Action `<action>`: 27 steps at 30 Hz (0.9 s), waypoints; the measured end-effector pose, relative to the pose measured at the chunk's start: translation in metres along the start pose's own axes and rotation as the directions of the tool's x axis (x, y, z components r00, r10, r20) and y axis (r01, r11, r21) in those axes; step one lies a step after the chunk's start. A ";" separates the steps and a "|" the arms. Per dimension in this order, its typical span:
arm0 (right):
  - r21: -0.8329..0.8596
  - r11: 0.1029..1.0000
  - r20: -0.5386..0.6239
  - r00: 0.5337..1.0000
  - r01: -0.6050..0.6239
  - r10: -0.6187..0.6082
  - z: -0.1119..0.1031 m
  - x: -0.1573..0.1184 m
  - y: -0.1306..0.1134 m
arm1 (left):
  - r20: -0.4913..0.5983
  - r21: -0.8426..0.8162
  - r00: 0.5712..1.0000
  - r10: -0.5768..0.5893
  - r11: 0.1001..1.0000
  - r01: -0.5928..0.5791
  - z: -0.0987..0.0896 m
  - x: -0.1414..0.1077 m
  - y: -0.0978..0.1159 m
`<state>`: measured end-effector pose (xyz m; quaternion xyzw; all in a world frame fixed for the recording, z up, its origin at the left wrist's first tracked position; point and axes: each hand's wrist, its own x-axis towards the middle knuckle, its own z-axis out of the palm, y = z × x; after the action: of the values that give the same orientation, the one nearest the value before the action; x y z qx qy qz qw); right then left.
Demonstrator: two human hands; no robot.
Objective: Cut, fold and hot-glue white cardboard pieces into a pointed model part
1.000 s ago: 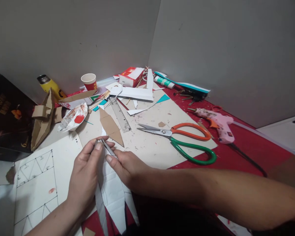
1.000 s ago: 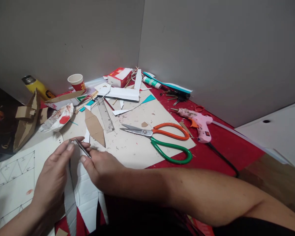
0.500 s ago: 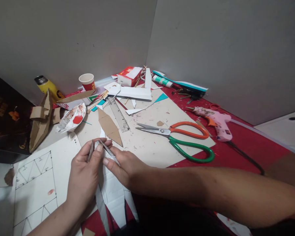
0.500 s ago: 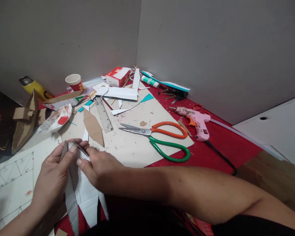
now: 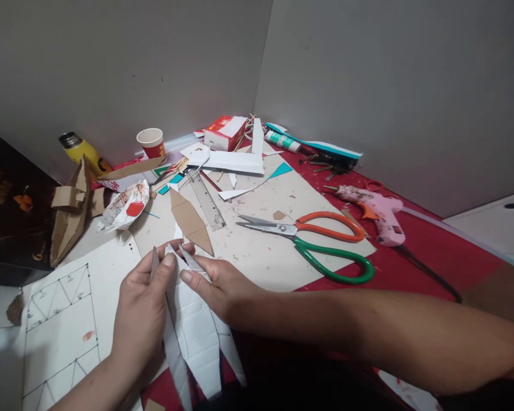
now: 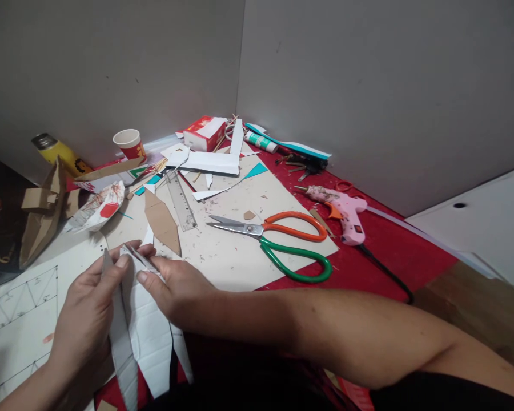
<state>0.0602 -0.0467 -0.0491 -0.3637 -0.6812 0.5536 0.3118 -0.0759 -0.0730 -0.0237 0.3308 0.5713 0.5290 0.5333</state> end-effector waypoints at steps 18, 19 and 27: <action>-0.160 0.987 0.042 0.999 0.031 -0.025 -0.001 0.005 -0.001 | 0.056 0.251 0.994 0.096 0.962 -0.107 -0.001 0.002 0.000; -0.159 0.987 0.042 0.999 0.035 -0.028 -0.001 0.006 0.000 | 0.048 0.277 0.994 0.101 0.955 -0.110 0.000 0.001 0.002; -0.191 0.980 0.040 0.998 0.048 -0.041 0.000 0.006 0.000 | -0.088 0.498 0.986 0.145 0.863 -0.082 0.003 -0.007 0.007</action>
<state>0.0566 -0.0416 -0.0485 -0.3667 -0.7448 0.4846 0.2756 -0.0731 -0.0774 -0.0147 0.4558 0.6982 0.4157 0.3634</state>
